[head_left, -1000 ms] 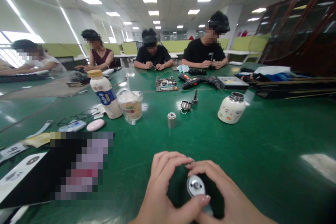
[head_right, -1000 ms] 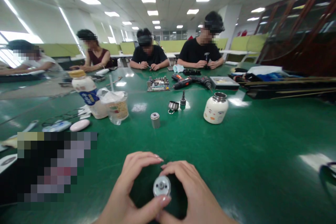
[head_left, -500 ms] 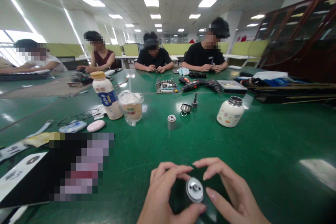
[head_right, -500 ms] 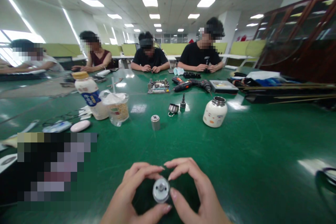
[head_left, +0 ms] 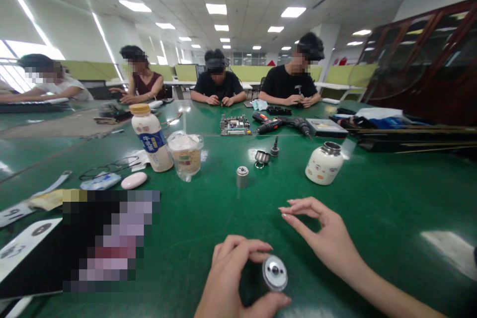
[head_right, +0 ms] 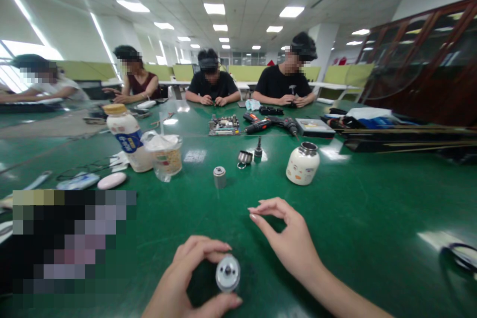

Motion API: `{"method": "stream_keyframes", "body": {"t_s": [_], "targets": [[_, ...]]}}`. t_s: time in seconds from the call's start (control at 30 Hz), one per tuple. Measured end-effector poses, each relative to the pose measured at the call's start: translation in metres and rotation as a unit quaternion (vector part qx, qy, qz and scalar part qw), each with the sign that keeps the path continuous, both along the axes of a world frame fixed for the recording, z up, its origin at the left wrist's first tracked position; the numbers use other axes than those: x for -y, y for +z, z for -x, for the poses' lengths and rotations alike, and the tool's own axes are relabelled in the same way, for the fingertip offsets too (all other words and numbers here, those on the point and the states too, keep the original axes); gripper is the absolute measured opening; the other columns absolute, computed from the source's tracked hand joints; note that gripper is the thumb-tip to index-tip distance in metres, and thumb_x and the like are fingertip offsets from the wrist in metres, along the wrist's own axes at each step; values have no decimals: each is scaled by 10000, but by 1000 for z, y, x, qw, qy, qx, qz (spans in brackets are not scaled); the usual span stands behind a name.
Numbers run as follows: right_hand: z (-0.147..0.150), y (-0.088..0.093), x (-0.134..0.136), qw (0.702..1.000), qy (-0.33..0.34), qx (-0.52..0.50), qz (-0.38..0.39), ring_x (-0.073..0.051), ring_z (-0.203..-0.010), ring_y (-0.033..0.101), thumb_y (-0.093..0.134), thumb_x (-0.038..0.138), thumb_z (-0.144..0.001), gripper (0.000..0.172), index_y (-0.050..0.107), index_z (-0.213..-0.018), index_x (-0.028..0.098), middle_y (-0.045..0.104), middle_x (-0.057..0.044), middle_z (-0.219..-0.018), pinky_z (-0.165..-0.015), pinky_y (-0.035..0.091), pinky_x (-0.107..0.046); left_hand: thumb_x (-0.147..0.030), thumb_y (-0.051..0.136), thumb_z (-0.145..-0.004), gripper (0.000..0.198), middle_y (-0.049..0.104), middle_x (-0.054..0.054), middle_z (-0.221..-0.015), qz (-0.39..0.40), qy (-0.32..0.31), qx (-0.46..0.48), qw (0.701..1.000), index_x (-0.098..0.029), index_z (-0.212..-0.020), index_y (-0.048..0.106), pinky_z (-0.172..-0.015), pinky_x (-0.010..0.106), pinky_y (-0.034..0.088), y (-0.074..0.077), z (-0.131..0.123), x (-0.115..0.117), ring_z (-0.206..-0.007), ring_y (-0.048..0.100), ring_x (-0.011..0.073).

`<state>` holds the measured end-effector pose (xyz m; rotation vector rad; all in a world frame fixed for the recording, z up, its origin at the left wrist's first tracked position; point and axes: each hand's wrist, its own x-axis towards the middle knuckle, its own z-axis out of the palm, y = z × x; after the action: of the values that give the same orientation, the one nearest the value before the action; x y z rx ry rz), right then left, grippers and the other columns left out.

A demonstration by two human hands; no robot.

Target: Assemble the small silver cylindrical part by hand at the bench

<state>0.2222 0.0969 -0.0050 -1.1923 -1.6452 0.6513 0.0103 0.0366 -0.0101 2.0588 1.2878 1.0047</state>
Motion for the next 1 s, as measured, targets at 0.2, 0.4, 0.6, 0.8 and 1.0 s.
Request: {"method": "stream_keyframes", "body": {"t_s": [0.2, 0.4, 0.6, 0.8, 1.0], "targets": [[-5, -3, -8, 998, 23, 44, 45, -324, -1061, 697, 719, 296, -810, 105, 678, -761, 213, 804, -82, -883, -1004, 457, -545, -259, 886, -647, 484, 714, 34, -965, 6, -8, 5, 1000, -251, -1077, 662, -821, 410, 529, -1, -1, 0, -939, 651, 273], [14, 13, 34, 994, 92, -43, -39, -283, -990, 710, 765, 211, -783, 186, 609, -693, 255, 816, 1, -808, -1070, 354, -614, -271, 902, -631, 506, 720, 31, -955, -18, -13, 7, 1000, -261, -1070, 651, -793, 404, 543, -7, 1, 1, -922, 650, 274], [22, 17, 49, 989, 145, -22, -35, -273, -944, 718, 756, 128, -773, 209, 628, -684, 268, 810, 34, -759, -1016, 406, -608, -290, 893, -661, 495, 730, 26, -978, -17, -23, 5, 1000, -262, -1084, 636, -805, 406, 533, -7, 1, -2, -943, 644, 270], [25, 20, 45, 989, 131, -37, -54, -273, -894, 728, 758, 136, -759, 232, 608, -627, 253, 809, 27, -751, -1005, 411, -617, -266, 890, -660, 474, 719, 18, -970, -11, -21, 5, 1000, -255, -1062, 640, -789, 400, 534, -4, 0, -2, -931, 646, 263], [24, 15, 45, 992, 115, -24, -40, -265, -860, 712, 789, 173, -724, 210, 597, -694, 252, 756, 19, -709, -1015, 400, -585, -261, 883, -660, 483, 730, 19, -955, -26, -20, -8, 999, -261, -1066, 621, -785, 401, 538, -6, -2, -2, -922, 654, 268]]}}
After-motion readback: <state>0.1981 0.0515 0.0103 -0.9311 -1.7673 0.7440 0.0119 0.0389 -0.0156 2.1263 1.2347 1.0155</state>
